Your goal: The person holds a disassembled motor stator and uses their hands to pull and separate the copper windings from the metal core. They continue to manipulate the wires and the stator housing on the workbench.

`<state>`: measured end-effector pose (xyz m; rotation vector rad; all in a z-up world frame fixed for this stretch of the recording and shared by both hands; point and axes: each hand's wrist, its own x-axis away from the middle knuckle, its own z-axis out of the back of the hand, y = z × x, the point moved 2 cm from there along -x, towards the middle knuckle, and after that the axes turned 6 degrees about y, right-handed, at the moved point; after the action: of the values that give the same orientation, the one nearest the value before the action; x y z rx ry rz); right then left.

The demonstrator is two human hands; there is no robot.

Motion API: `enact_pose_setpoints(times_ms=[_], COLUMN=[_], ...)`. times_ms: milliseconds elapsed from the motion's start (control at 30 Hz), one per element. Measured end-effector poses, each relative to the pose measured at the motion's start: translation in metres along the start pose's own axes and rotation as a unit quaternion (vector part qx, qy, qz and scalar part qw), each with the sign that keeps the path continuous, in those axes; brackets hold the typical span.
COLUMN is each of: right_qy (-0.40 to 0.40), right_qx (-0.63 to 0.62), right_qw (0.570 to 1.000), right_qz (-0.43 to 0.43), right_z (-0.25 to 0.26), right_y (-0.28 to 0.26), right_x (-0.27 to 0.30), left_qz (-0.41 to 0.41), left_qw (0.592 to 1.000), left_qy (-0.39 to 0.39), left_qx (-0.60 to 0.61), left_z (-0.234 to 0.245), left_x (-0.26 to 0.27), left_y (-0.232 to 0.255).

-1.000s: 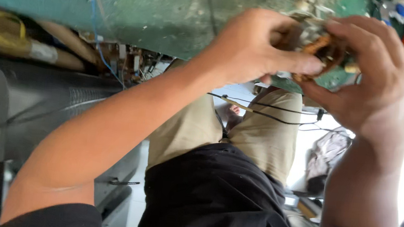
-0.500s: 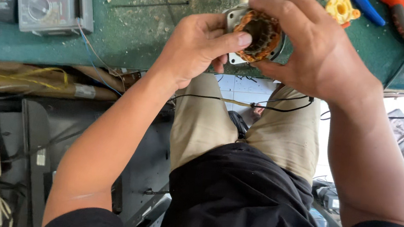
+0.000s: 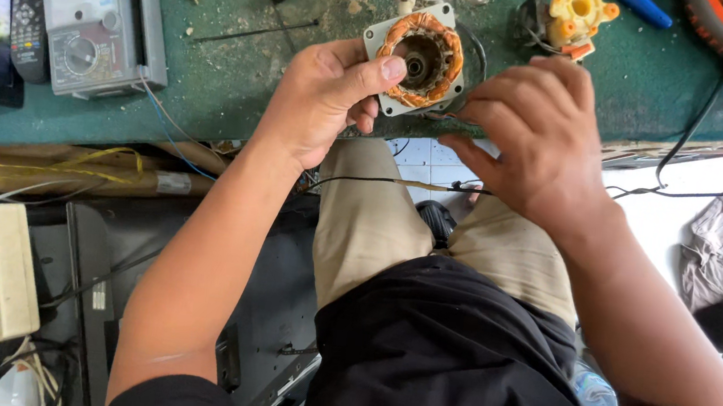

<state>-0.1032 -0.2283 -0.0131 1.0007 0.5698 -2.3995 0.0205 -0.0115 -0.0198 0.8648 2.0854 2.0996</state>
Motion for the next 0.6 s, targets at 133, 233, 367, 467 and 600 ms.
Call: enact_pose_setpoints(times_ms=[133,233,367,467,600], right_qy=[-0.007,-0.01,-0.023,-0.028,-0.025], right_qx=[0.109,0.127,0.14,0.147,0.144], right_qw=[0.994,0.992,0.99,0.989,0.989], right_qz=[0.002,-0.003,-0.016,-0.009,-0.008], right_z=[-0.009,-0.013,-0.015,-0.015,-0.023], right_y=[-0.009,-0.008,-0.008,-0.011,-0.017], right_x=[0.003,0.006,0.007,0.002,0.001], left_qz=[-0.009,-0.012,-0.019,-0.032,-0.035], left_qw=[1.0,1.0,0.999,0.998,0.998], left_qy=[-0.005,-0.005,-0.014,-0.024,-0.028], left_qx=[0.014,0.021,0.031,0.038,0.042], left_z=[0.0,0.002,0.003,0.004,0.007], left_x=[0.0,0.0,-0.002,-0.002,-0.002], left_y=[-0.002,-0.005,-0.009,-0.011,-0.012])
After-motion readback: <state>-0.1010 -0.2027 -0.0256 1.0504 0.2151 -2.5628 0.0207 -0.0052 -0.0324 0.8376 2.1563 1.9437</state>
